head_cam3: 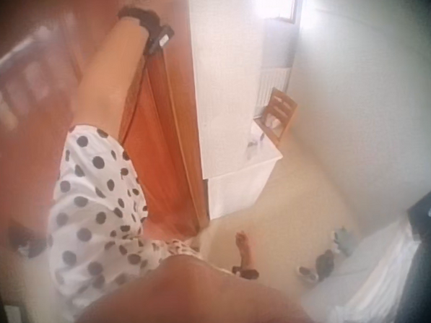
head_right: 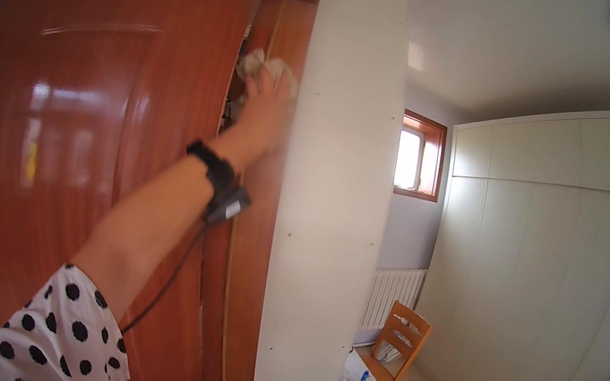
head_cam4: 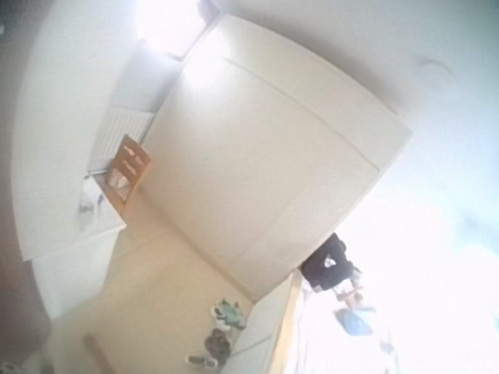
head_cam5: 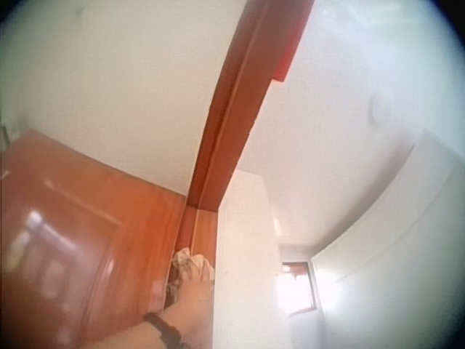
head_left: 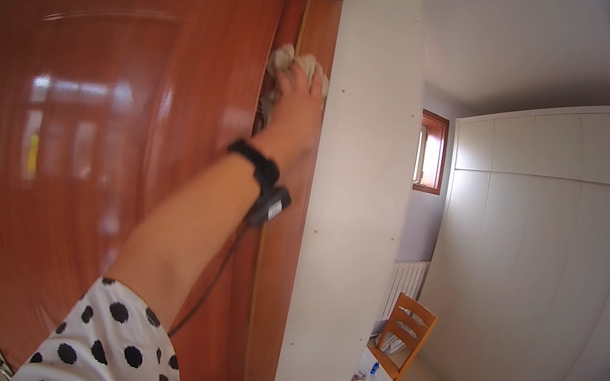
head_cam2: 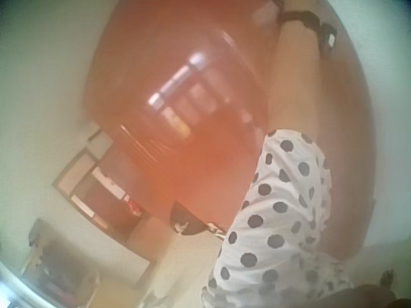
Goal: The person wipes a wooden door and its frame with a cloth before hand-washing the cloth in a bucket of soapy water.
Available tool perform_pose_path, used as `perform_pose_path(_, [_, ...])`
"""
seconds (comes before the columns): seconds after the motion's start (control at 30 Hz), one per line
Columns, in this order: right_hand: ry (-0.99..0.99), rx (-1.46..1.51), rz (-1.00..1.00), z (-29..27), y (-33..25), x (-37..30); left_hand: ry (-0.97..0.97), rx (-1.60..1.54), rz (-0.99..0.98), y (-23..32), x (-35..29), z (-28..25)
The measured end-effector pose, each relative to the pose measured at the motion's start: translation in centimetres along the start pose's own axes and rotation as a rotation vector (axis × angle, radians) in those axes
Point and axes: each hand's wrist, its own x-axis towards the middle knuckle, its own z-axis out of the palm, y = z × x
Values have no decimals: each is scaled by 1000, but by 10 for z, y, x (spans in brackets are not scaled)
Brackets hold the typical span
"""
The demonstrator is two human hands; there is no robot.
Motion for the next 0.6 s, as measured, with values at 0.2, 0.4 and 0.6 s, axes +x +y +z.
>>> perform_pose_path(0.2, [45, 8, 2, -11, 2, -34, -112, -97, -71, 67, -171, -21])
perform_pose_path(0.4, [85, 46, -3, -8, 10, -76, -216, -311, 13, 102, -375, -19])
perform_pose_path(0.6, [254, 75, -45, -11, 21, -140, -383, -541, 152, 108, -373, -46])
